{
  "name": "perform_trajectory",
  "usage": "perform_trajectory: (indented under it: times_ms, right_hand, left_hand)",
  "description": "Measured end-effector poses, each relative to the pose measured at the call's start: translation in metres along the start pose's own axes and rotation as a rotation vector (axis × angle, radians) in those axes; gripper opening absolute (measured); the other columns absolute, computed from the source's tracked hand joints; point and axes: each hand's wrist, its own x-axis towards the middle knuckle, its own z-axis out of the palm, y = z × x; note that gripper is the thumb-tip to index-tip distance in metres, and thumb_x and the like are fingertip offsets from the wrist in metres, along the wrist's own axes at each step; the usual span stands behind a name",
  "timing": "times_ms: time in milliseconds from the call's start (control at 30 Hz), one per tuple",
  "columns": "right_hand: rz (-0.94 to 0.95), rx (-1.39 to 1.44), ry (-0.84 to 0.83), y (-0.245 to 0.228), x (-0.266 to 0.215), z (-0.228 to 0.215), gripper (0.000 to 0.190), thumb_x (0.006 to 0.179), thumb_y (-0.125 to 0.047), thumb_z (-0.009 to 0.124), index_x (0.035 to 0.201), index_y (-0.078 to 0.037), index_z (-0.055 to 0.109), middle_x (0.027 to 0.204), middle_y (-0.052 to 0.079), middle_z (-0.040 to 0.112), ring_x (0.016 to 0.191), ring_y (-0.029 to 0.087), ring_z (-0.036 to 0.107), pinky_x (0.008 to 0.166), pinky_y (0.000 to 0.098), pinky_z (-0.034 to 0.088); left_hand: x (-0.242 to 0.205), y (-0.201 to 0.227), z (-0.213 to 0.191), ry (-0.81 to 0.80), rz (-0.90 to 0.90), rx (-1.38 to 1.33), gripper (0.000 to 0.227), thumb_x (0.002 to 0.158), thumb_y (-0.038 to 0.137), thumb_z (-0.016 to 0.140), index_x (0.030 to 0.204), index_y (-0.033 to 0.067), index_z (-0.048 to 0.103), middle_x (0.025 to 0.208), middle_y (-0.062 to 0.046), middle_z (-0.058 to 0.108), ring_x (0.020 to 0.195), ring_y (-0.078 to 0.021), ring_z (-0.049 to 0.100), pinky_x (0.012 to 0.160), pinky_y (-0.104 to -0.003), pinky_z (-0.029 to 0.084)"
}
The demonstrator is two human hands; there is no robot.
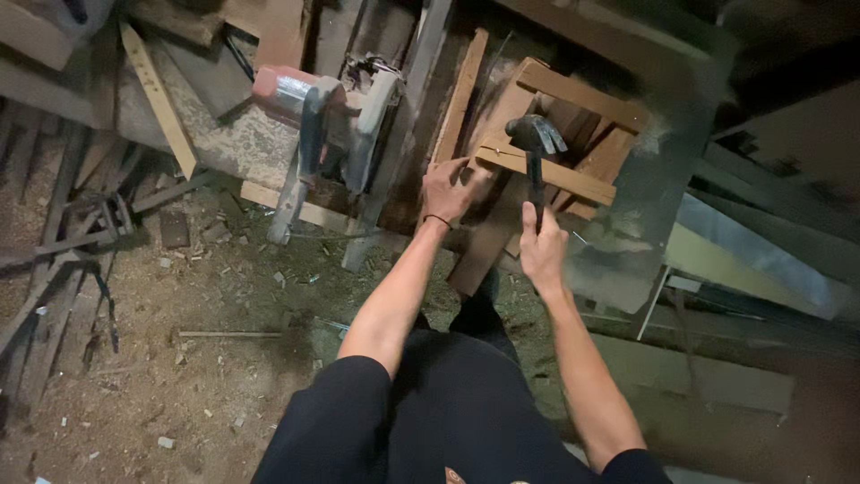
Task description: The person assembles a small wooden frame by placing slats into a rectangular structure and securing them with nails. They use a hammer to drive nails into the wood, occasionally retrieving more nails from a plastic bag.
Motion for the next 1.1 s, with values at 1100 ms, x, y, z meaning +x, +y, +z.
perform_trajectory:
  times_ms: [1100]
  right_hand:
    - [-0.326, -0.030, 0.117, 0.047, 0.003, 0.012, 0.063, 0.111, -0.055, 0.038, 0.095, 0.000, 0.062, 0.070, 0.015, 0.059, 0.060, 0.028, 0.060, 0.057, 0.0416, 0.048]
  left_hand:
    - [0.016, -0.017, 0.017, 0.023, -0.254, -0.200, 0.036, 0.096, 0.038, 0.072, 0.105, 0.0044, 0.081, 0.102, -0.014, 0.081, 0.099, -0.0193, 0.075, 0.089, -0.034, 0.058]
